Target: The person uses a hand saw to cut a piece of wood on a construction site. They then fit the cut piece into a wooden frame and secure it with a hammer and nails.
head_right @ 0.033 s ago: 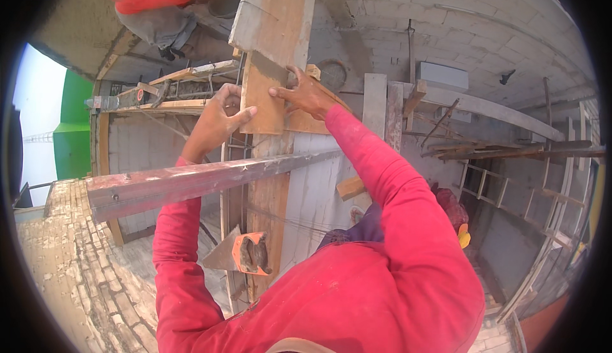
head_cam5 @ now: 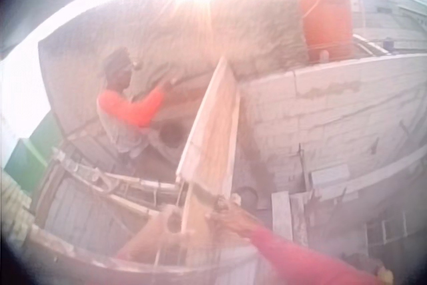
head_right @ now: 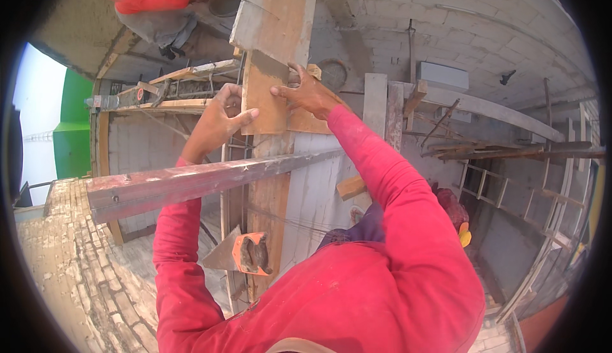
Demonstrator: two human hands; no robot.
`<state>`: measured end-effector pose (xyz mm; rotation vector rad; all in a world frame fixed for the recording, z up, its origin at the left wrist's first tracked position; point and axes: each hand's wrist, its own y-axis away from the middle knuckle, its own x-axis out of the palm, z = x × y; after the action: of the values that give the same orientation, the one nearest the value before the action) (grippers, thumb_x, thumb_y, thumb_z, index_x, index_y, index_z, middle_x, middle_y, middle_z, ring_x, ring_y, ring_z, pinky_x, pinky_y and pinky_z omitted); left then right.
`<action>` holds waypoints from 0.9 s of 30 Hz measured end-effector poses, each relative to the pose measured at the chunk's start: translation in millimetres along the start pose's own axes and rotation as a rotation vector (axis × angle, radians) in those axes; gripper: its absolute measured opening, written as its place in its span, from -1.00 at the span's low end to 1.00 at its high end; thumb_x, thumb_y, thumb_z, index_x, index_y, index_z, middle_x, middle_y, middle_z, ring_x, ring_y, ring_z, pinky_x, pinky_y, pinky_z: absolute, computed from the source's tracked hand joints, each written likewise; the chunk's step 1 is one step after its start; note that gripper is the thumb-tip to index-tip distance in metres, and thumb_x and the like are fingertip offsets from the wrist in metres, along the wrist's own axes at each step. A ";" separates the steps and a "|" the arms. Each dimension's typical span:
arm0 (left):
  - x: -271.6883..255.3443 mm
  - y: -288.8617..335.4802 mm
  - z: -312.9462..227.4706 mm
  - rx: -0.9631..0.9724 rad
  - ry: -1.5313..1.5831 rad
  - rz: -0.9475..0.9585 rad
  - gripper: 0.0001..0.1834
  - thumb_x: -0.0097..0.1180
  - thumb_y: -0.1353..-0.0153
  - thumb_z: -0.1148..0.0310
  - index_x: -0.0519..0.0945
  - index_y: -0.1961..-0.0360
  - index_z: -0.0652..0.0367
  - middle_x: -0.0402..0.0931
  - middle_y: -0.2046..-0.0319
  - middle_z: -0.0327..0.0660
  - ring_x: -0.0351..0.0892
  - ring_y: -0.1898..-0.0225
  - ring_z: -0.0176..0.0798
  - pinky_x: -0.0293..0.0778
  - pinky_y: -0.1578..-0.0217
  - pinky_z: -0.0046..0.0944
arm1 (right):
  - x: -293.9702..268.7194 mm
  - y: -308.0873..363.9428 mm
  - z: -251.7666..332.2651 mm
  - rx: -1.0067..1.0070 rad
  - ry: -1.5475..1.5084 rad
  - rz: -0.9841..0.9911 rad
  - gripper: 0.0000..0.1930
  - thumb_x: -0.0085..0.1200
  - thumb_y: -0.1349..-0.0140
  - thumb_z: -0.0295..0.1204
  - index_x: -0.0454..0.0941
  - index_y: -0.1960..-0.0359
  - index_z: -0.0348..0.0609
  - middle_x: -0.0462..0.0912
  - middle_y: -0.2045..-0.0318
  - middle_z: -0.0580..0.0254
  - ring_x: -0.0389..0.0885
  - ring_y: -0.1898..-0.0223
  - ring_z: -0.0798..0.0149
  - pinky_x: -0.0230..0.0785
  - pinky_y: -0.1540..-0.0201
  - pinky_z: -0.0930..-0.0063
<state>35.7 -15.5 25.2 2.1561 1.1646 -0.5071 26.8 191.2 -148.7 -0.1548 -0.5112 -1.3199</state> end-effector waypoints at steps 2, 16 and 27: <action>-0.4 2.7 -3.5 -0.005 0.095 0.022 -0.35 0.38 -0.41 0.19 0.37 -0.32 0.29 0.65 -0.13 0.09 0.68 -0.13 -0.19 0.63 -0.12 -0.18 | -4.9 0.1 11.1 -0.111 0.111 -0.002 0.19 0.56 -0.18 -0.07 -0.04 -0.65 -0.20 0.35 -0.45 -0.29 0.52 -0.36 -0.08 0.68 -0.15 0.11; 12.8 12.1 0.7 0.046 -0.001 -0.055 -0.12 0.41 -0.35 0.32 0.19 -0.53 0.37 0.56 -0.23 0.15 0.65 -0.20 -0.07 0.55 -0.23 -0.11 | -11.0 -32.2 65.8 -0.605 0.783 0.144 0.02 0.50 -0.23 -0.30 0.09 -0.66 0.29 0.39 -0.45 0.08 0.51 -0.34 0.05 0.48 -0.47 0.01; 37.4 12.6 30.0 -0.027 -0.207 -0.215 -0.24 0.37 -0.33 0.40 0.21 -0.41 0.37 0.59 -0.18 0.30 0.65 -0.23 0.12 0.49 -0.26 -0.03 | -6.9 -26.5 -10.2 -0.445 0.580 -0.164 -0.31 0.44 -0.31 -0.18 0.44 -0.39 -0.14 0.48 -0.25 -0.05 0.55 -0.30 0.04 0.56 -0.30 0.17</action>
<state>65.2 -18.6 -14.5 1.9136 1.2831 -0.7843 3.3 186.5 -165.3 -0.0891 0.2712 -1.5445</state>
